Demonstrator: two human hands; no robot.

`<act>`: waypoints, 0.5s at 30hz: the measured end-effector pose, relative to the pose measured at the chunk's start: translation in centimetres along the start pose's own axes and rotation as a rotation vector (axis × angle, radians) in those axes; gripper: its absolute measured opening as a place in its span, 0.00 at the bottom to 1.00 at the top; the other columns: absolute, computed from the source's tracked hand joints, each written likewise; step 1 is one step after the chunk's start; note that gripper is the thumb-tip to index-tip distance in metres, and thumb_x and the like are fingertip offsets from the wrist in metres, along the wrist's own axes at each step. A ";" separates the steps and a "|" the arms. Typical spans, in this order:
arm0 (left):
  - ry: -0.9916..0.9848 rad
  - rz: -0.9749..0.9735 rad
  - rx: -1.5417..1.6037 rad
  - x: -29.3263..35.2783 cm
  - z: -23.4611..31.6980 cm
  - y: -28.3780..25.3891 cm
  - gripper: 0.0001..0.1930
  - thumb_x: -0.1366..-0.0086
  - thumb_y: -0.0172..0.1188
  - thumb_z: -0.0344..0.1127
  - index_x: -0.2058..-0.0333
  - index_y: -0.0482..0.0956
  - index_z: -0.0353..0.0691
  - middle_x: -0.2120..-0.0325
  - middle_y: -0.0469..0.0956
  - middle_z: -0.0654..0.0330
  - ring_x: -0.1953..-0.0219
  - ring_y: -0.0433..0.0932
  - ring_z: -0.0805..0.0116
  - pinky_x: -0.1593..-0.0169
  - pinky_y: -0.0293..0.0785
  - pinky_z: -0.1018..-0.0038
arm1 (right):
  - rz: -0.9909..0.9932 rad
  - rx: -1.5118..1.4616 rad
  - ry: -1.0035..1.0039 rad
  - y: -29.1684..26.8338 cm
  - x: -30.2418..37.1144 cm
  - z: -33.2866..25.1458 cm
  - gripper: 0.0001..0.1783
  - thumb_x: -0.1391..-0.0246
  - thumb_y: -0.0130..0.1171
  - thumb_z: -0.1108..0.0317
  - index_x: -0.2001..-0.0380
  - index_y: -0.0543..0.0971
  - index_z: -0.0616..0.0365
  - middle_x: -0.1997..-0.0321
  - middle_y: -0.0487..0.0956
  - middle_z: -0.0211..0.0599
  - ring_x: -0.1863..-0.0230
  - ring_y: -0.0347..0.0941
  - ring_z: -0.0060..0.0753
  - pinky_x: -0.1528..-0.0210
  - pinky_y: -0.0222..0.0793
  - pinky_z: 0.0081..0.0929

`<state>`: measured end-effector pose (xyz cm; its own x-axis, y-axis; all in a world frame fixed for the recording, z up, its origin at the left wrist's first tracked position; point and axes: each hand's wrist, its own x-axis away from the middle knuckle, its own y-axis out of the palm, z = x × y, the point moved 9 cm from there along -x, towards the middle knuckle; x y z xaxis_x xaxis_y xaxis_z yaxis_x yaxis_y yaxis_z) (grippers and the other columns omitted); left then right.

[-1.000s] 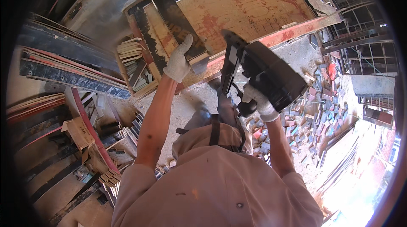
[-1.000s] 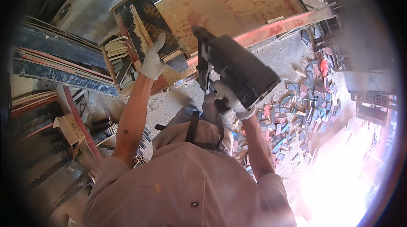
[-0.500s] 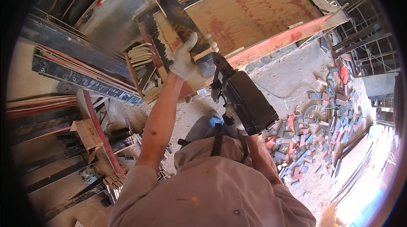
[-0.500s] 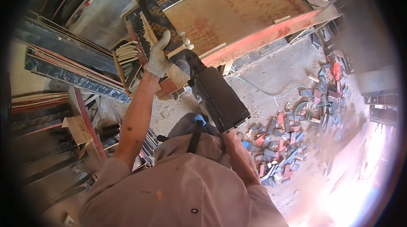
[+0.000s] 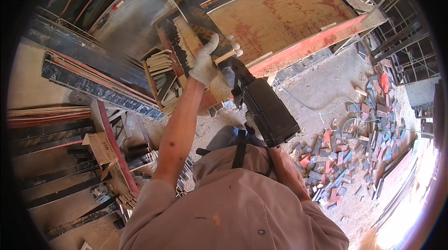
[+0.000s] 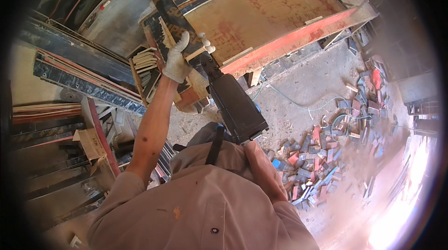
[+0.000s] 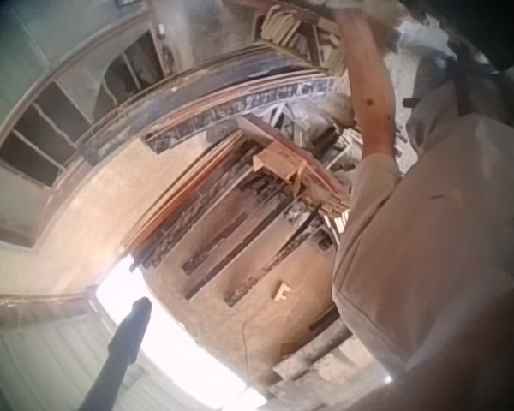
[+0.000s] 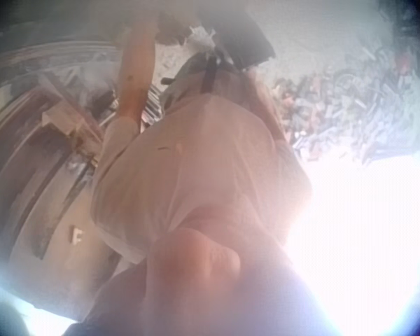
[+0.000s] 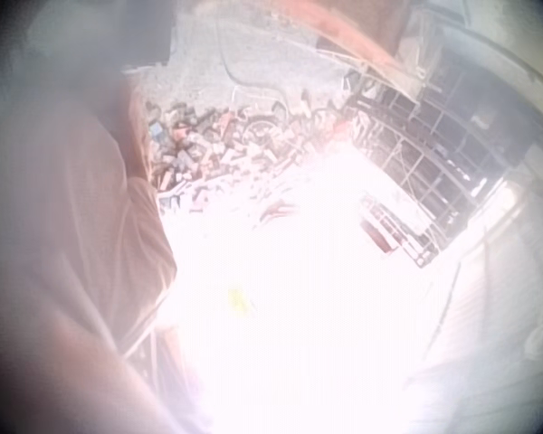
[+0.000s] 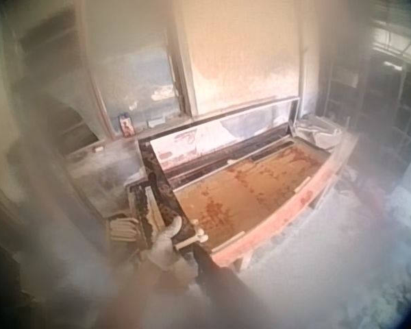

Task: The person assembles a wooden frame by positioning thin wooden strips and using a pneumatic nail gun to fasten them together. They repeatedly pick up strips, align them on a workbench, and drive nails to secure the joints.

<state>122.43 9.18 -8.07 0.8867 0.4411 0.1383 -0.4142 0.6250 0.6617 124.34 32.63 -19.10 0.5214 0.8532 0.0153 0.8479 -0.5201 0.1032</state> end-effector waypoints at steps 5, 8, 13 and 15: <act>-0.039 -0.048 -0.005 0.3 0.0 0.7 0.27 0.26 0.52 0.55 0.49 0.75 0.32 0.62 0.81 0.53 0.54 0.83 0.53 0.42 0.77 0.58 | -0.004 0.000 0.001 0.1 -0.3 0.4 0.11 0.34 0.58 0.60 0.58 0.78 0.56 0.63 0.75 0.33 0.65 0.69 0.24 0.65 0.64 0.23; -0.028 -0.032 -0.017 0.3 0.1 0.7 0.27 0.25 0.51 0.55 0.48 0.75 0.32 0.62 0.81 0.53 0.55 0.83 0.54 0.42 0.77 0.58 | -0.002 0.000 -0.001 0.1 -0.2 0.6 0.12 0.34 0.58 0.60 0.57 0.78 0.56 0.62 0.75 0.33 0.64 0.70 0.24 0.64 0.65 0.24; -0.002 -0.027 0.003 -0.2 0.2 0.3 0.26 0.25 0.52 0.54 0.48 0.74 0.32 0.62 0.81 0.53 0.56 0.82 0.54 0.41 0.76 0.57 | 0.004 0.001 0.000 0.4 0.4 0.8 0.12 0.35 0.59 0.60 0.56 0.78 0.56 0.60 0.76 0.34 0.63 0.70 0.26 0.62 0.65 0.25; 0.024 -0.030 -0.001 0.0 0.7 1.1 0.26 0.25 0.52 0.54 0.48 0.74 0.32 0.62 0.81 0.53 0.56 0.82 0.55 0.40 0.76 0.56 | 0.006 0.002 0.001 0.4 0.5 0.9 0.12 0.35 0.59 0.60 0.55 0.78 0.56 0.60 0.76 0.35 0.62 0.70 0.26 0.62 0.66 0.26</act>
<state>122.16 9.43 -6.84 0.8933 0.4380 0.1005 -0.3878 0.6384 0.6648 124.96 32.80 -19.93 0.5266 0.8500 0.0169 0.8449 -0.5254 0.1007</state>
